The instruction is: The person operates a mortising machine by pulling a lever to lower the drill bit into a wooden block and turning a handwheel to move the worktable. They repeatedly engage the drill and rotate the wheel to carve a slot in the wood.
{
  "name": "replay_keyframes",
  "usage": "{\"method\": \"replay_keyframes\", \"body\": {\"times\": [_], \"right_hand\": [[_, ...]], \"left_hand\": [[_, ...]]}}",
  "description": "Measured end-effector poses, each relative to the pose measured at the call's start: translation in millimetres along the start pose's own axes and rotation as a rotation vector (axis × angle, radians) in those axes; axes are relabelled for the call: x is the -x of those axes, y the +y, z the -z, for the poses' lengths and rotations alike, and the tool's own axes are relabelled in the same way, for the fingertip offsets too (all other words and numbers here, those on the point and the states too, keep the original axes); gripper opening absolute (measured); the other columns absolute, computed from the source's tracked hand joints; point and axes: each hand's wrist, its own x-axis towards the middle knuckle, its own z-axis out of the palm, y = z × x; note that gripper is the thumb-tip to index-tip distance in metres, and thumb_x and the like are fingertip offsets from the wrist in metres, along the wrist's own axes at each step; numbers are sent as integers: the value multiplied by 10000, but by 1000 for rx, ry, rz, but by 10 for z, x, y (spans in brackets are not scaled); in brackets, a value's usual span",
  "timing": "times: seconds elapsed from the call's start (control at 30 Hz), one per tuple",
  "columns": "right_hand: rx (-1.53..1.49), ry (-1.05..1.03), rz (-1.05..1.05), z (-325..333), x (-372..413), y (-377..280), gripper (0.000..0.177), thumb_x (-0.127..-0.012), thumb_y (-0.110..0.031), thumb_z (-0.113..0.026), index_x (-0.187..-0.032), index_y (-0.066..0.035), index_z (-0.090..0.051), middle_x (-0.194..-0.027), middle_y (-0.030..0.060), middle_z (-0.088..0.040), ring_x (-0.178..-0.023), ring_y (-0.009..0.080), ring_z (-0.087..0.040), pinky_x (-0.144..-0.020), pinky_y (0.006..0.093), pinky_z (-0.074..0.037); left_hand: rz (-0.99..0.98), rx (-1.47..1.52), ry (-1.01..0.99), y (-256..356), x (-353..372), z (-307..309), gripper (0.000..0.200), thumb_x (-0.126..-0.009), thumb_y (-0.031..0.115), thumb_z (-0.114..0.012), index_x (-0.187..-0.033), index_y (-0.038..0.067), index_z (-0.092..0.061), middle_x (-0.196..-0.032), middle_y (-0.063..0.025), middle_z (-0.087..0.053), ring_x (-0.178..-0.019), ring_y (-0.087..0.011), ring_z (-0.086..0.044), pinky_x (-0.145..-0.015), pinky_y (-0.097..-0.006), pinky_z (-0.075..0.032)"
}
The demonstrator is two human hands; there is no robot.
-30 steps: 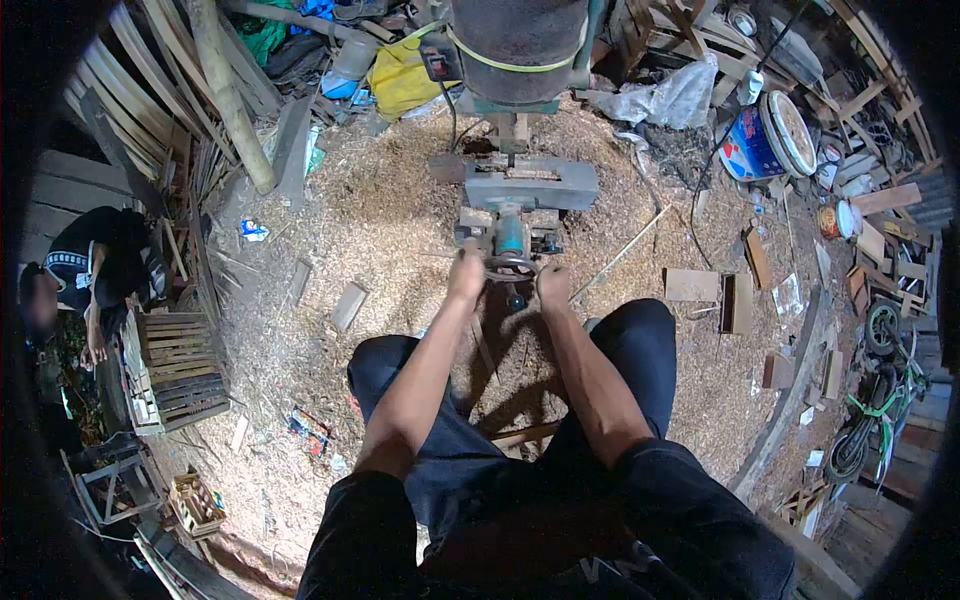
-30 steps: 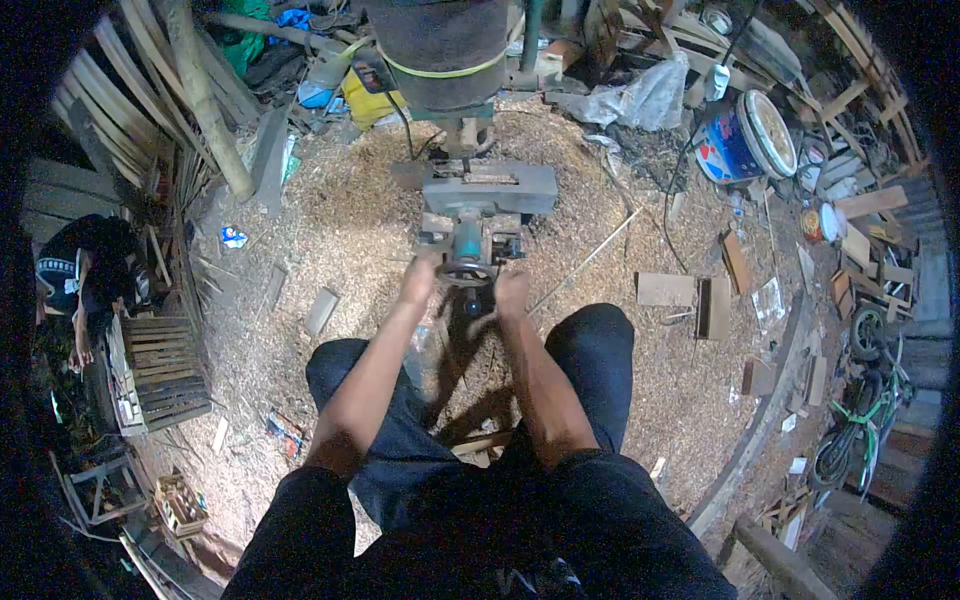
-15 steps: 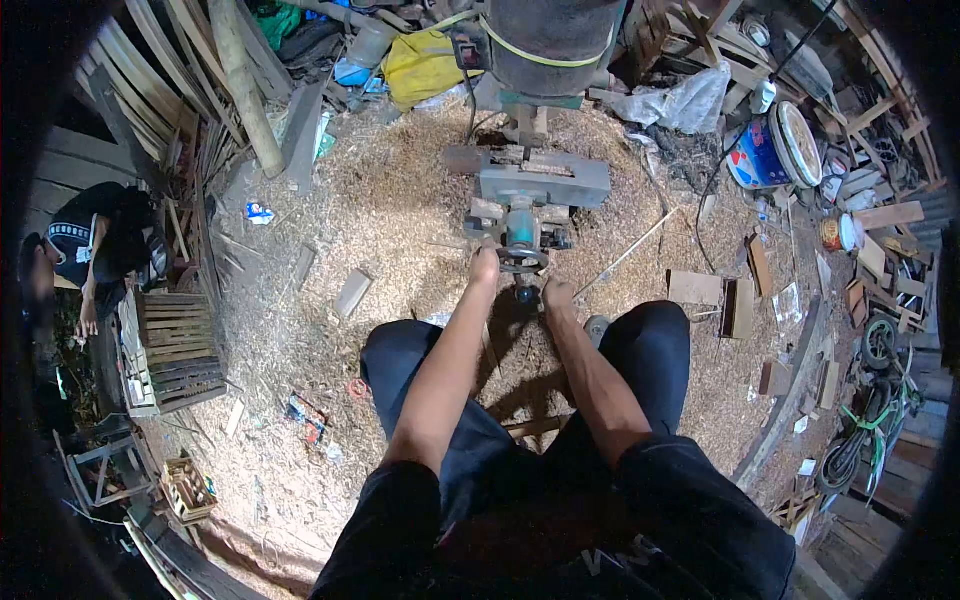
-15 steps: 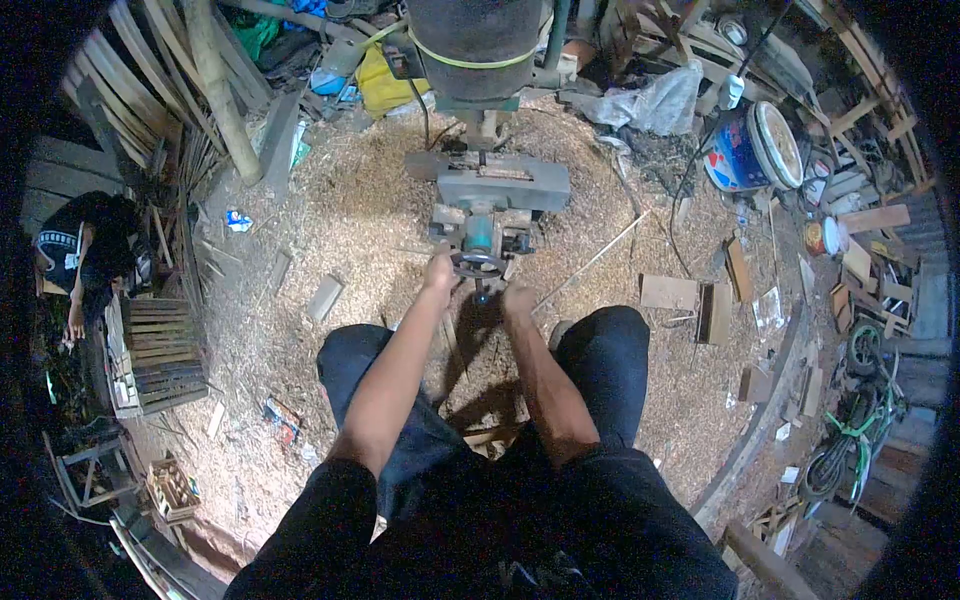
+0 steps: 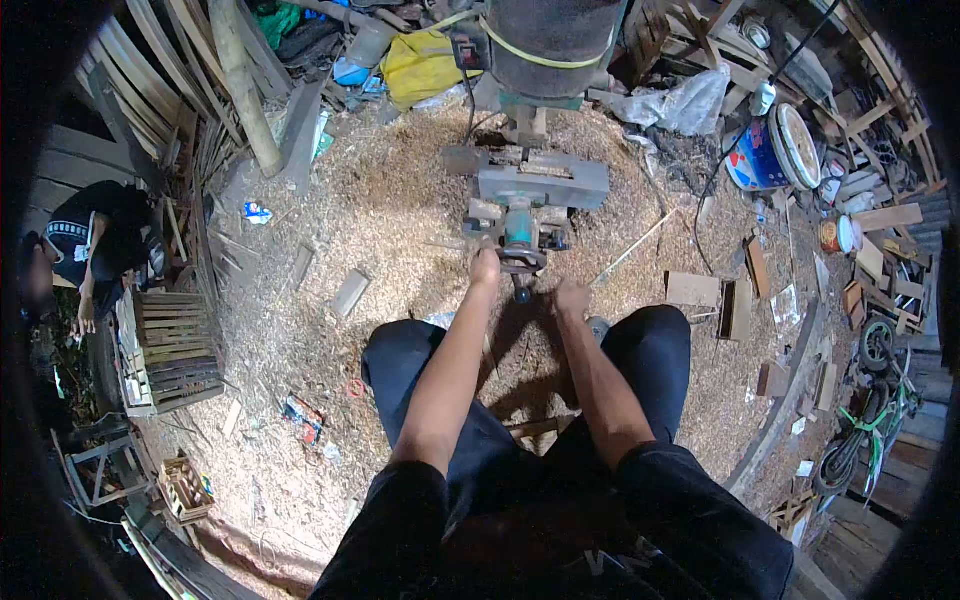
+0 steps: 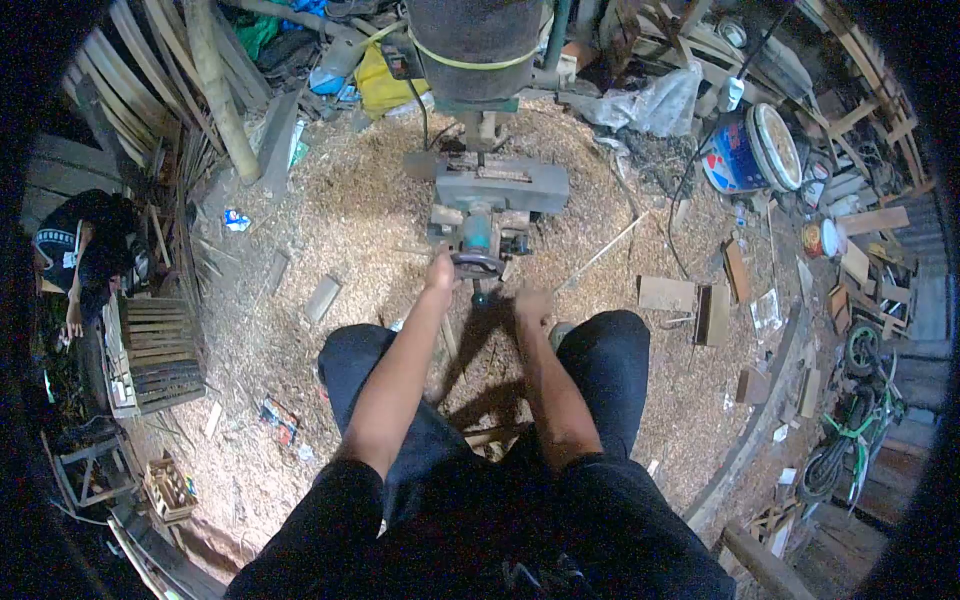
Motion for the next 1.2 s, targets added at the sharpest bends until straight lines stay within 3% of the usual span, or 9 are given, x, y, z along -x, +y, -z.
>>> {"method": "replay_keyframes", "body": {"times": [0.2,0.27,0.3,0.4,0.47,0.6,0.83,1.07,1.2], "right_hand": [[-475,448,135,555,-178,-1774,595,-953,-378,-556,-1238,139,-485,-1205,325,-577,-1144,420,-561,-973,449,-424],[-365,536,149,567,-606,-1839,563,-958,-352,-568,-1234,135,-509,-1254,328,-563,-1184,409,-551,-978,451,-424],[-307,580,156,614,-675,-1887,547,-960,-339,-574,-1232,132,-521,-1278,330,-556,-1203,404,-546,-981,452,-424],[-265,278,104,908,-519,-2062,523,-957,-332,-578,-1237,108,-546,-1233,313,-599,-1156,405,-589,-946,450,-453],[-113,363,259,815,-625,-1924,479,-953,-323,-590,-1203,86,-586,-1146,291,-645,-1066,395,-634,-904,444,-477],[-54,423,495,681,-829,-1747,399,-945,-305,-614,-1119,52,-649,-999,249,-702,-936,382,-683,-839,438,-507],[-1,366,409,564,-352,-2089,376,-891,-334,-656,-1064,0,-672,-977,253,-685,-943,438,-653,-841,491,-493],[-83,281,612,293,-463,-1962,415,-893,-383,-668,-1068,-7,-690,-906,218,-713,-872,394,-685,-802,446,-518],[12,319,550,216,-397,-2031,365,-895,-356,-671,-1081,-43,-699,-877,206,-716,-845,366,-694,-795,433,-522]], "left_hand": [[-146,-37,66,107,176,-25,553,-905,511,-519,-1173,43,-644,-1085,-149,-641,-983,-259,-588,-824,-394,-452],[-501,-143,234,88,214,-102,571,-918,513,-522,-1111,-6,-660,-1080,-188,-667,-1024,-298,-613,-890,-407,-453],[-480,-187,206,172,286,-101,571,-928,509,-512,-1119,-9,-658,-1096,-198,-667,-1044,-312,-612,-913,-413,-447],[-407,-259,97,313,370,-80,565,-950,494,-486,-1193,-1,-612,-1162,-250,-639,-1118,-386,-581,-974,-444,-422],[-353,-241,-10,302,301,-40,577,-956,481,-474,-1309,28,-529,-1231,-312,-588,-1184,-481,-524,-1007,-485,-398],[-514,-317,116,354,472,-69,541,-952,472,-497,-1214,5,-569,-1123,-291,-635,-1102,-459,-577,-945,-481,-429],[-544,-309,120,331,437,-83,439,-942,401,-563,-1086,-10,-619,-1005,-228,-671,-983,-382,-638,-875,-447,-469],[-575,-276,122,321,457,-92,402,-931,373,-588,-1074,0,-627,-953,-206,-688,-934,-344,-663,-850,-428,-487],[-489,-232,111,382,595,-100,385,-933,351,-575,-1082,10,-674,-1085,-196,-672,-1052,-320,-624,-941,-391,-450]]}}
